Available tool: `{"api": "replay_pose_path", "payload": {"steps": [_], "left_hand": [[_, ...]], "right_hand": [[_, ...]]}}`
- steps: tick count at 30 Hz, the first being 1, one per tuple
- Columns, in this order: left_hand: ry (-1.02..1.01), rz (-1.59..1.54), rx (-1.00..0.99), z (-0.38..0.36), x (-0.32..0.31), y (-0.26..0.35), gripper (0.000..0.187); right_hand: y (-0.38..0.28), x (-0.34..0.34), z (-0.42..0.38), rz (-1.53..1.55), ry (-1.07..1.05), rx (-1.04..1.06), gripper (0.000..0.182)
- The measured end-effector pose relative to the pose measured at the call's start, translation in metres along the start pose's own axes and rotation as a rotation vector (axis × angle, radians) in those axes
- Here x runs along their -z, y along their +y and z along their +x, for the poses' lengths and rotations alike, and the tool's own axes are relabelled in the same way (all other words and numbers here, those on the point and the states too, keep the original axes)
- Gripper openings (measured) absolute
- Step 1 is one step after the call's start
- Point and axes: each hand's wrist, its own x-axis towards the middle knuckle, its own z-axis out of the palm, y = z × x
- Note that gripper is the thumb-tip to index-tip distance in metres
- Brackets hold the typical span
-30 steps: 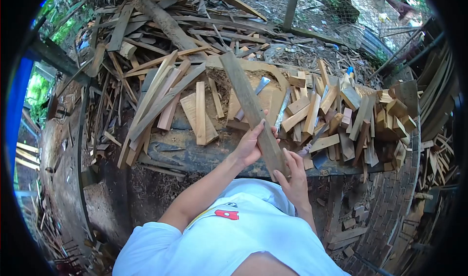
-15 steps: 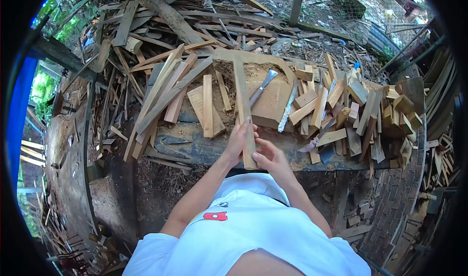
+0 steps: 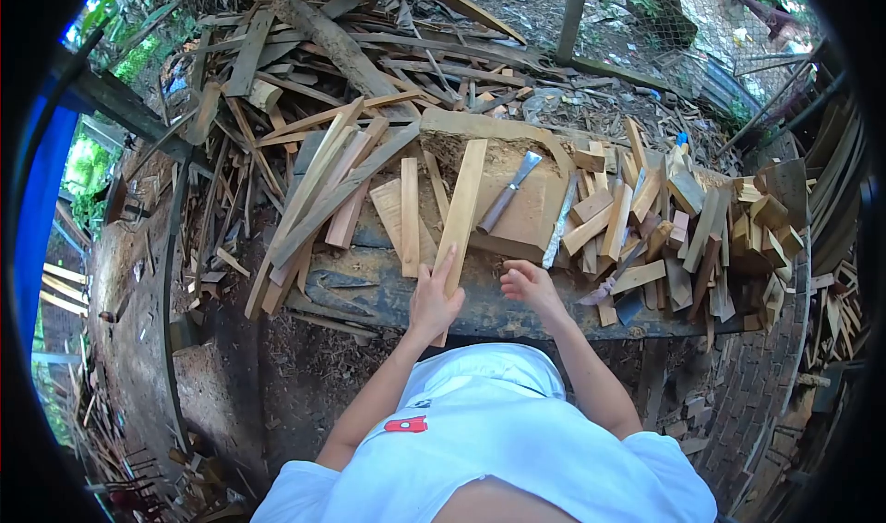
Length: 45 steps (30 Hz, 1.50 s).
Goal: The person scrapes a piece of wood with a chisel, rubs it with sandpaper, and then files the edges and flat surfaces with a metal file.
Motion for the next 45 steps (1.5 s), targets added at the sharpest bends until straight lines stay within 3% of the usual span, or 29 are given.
{"api": "replay_pose_path", "payload": {"steps": [4,7,9,10,12,16,18,19,20,22,23,25,27,32,34,38,45], "left_hand": [[0.066,0.071,-0.063,-0.008,0.011,-0.012,0.08],[0.078,0.106,-0.07,-0.01,0.02,-0.021,0.08],[0.072,0.113,-0.055,-0.008,0.022,-0.031,0.081],[0.061,0.119,-0.077,-0.008,0.024,-0.033,0.081],[0.057,0.108,-0.022,-0.006,0.027,-0.037,0.083],[0.017,0.071,-0.005,-0.004,0.031,-0.042,0.083],[-0.028,0.08,-0.012,0.001,0.031,-0.046,0.083],[-0.005,0.044,-0.034,0.003,0.028,-0.049,0.076],[0.015,0.007,-0.052,0.004,0.023,-0.051,0.069],[-0.032,-0.076,-0.066,0.013,0.016,-0.048,0.06],[-0.064,-0.158,-0.08,0.021,0.011,-0.045,0.053],[-0.08,-0.262,-0.034,0.042,-0.019,-0.059,0.048],[-0.074,-0.412,0.02,0.055,-0.048,-0.055,0.044],[0.107,-0.305,-0.001,0.085,-0.114,-0.023,0.051],[0.1,-0.52,0.154,0.09,-0.14,-0.018,0.049],[0.136,-0.823,0.352,0.072,-0.152,0.003,0.054],[-0.088,-1.06,0.401,0.038,-0.173,0.019,0.04]], "right_hand": [[0.011,-0.019,0.01,-0.067,-0.075,-0.025,0.035],[-0.003,-0.035,0.029,-0.304,0.114,0.092,0.042],[-0.01,-0.043,0.058,-0.641,0.381,0.336,0.056],[-0.015,-0.046,0.075,-0.63,0.405,0.336,0.056],[-0.021,-0.05,0.115,-0.679,0.61,0.297,0.076],[-0.023,-0.048,0.165,-0.615,0.714,0.198,0.09],[-0.023,-0.045,0.171,-0.67,0.667,0.128,0.096],[-0.027,-0.047,0.168,-0.647,0.694,0.112,0.085],[-0.018,-0.038,0.174,-0.647,0.699,0.1,0.085],[0.002,-0.015,0.188,-0.154,0.534,0.102,0.067],[0.009,-0.005,0.178,-0.157,0.541,0.093,0.067],[-0.019,0.0,0.11,0.001,0.394,0.031,0.048],[-0.025,0.008,0.06,-0.098,0.426,0.065,0.047],[0.02,0.049,0.007,-0.415,0.473,0.231,0.054],[0.0,0.053,-0.021,-0.489,0.403,0.228,0.062],[0.007,0.063,-0.028,-0.611,0.29,0.475,0.056],[-0.018,0.048,-0.009,-0.841,-0.015,0.267,0.048]]}}
